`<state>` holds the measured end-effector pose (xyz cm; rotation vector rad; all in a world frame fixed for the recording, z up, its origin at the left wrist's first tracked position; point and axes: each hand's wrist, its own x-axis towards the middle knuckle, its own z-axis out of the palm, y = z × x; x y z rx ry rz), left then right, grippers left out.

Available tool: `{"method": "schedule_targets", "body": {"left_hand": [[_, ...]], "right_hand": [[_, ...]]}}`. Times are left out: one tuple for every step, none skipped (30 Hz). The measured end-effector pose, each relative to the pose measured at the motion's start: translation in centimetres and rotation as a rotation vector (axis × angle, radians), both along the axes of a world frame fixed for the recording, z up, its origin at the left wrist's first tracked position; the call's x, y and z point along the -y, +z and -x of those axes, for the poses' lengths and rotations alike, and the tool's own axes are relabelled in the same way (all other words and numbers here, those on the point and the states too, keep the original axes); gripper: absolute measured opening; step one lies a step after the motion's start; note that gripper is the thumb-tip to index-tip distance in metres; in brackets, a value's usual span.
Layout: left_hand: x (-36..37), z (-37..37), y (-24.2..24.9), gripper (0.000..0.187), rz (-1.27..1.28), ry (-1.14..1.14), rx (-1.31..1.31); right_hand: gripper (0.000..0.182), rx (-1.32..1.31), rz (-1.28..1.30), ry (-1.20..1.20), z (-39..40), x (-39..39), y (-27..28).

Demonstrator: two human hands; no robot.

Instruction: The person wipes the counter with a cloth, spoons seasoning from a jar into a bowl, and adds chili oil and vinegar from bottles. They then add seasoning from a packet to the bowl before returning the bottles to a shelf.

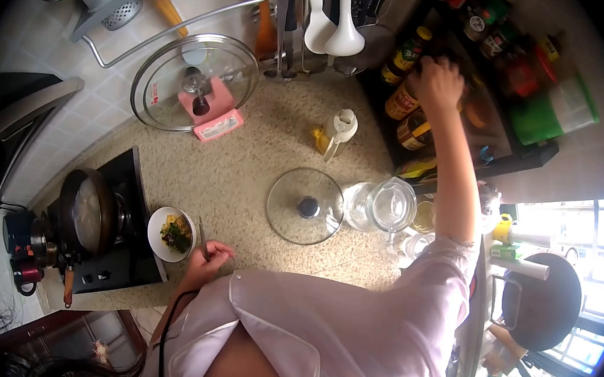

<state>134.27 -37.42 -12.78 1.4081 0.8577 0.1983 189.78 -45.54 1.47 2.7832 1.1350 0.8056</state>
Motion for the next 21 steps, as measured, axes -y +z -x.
{"method": "schedule_targets", "body": {"left_hand": [[0.0,0.3,-0.4,0.008,-0.011,-0.001,-0.019],[-0.1,0.4,-0.7,0.008,-0.023,-0.002,-0.036],[-0.1,0.4,-0.7,0.008,-0.022,-0.003,-0.032],[-0.1,0.3,-0.6,0.009,-0.01,-0.009,-0.048],[-0.1,0.3,-0.5,0.009,0.004,-0.015,-0.065],[-0.1,0.2,-0.5,0.009,0.005,-0.016,-0.065],[-0.1,0.0,-0.4,0.009,0.013,-0.021,-0.06],[-0.1,-0.1,-0.4,0.01,0.02,-0.028,-0.056],[-0.1,-0.2,-0.2,0.01,0.022,-0.035,-0.058],[-0.2,-0.3,-0.1,0.01,0.022,-0.046,-0.06],[-0.3,-0.5,0.1,0.01,0.023,-0.055,-0.061],[-0.3,-0.6,0.1,0.01,0.022,-0.058,-0.06],[-0.3,-0.7,0.2,0.01,0.026,-0.049,-0.049],[-0.3,-0.7,0.2,0.01,0.029,-0.04,-0.038],[-0.3,-0.7,0.2,0.01,0.027,-0.039,-0.039],[-0.3,-0.6,0.1,0.01,0.016,-0.038,-0.035],[-0.2,-0.5,0.0,0.01,0.006,-0.037,-0.032],[-0.2,-0.4,-0.1,0.01,0.006,-0.037,-0.033],[-0.2,-0.3,-0.1,0.009,-0.005,-0.05,-0.052],[-0.2,-0.3,-0.1,0.009,-0.016,-0.062,-0.07],[-0.1,-0.3,-0.1,0.009,-0.017,-0.063,-0.069]], "right_hand": [[0.044,0.041,-0.016,-0.032,-1.0,0.5,0.0],[0.044,0.044,-0.013,-0.034,-1.6,1.3,-0.1],[0.048,0.005,-0.043,-0.059,-1.7,1.8,0.1],[0.053,-0.035,-0.074,-0.081,-1.6,2.1,0.2],[0.053,-0.033,-0.073,-0.081,-1.7,2.3,0.4],[0.063,-0.162,0.011,-0.202,-1.5,2.4,1.0],[0.074,-0.292,0.096,-0.325,-1.3,2.6,1.3],[0.074,-0.293,0.097,-0.33,-1.7,2.9,0.9],[0.076,-0.328,0.119,-0.355,-2.4,3.4,0.0],[0.078,-0.362,0.138,-0.379,-2.9,4.0,-0.8],[0.078,-0.362,0.137,-0.384,-3.3,4.6,-1.5],[0.073,-0.26,0.164,-0.32,-3.5,5.2,-2.3],[0.069,-0.158,0.191,-0.254,-3.9,5.7,-3.1],[0.069,-0.159,0.189,-0.254,-5.0,6.5,-4.1],[0.063,-0.159,0.185,-0.205,-6.4,7.1,-5.1],[0.057,-0.158,0.182,-0.156,-6.8,7.2,-5.3],[0.057,-0.158,0.182,-0.155,-7.2,7.3,-5.3],[0.054,-0.263,0.168,-0.209,-6.8,7.1,-4.5],[0.051,-0.369,0.153,-0.263,-6.3,6.9,-4.0],[0.051,-0.369,0.152,-0.264,-5.8,6.9,-3.8],[0.052,-0.306,0.121,-0.28,-5.3,6.9,-3.7]]}}
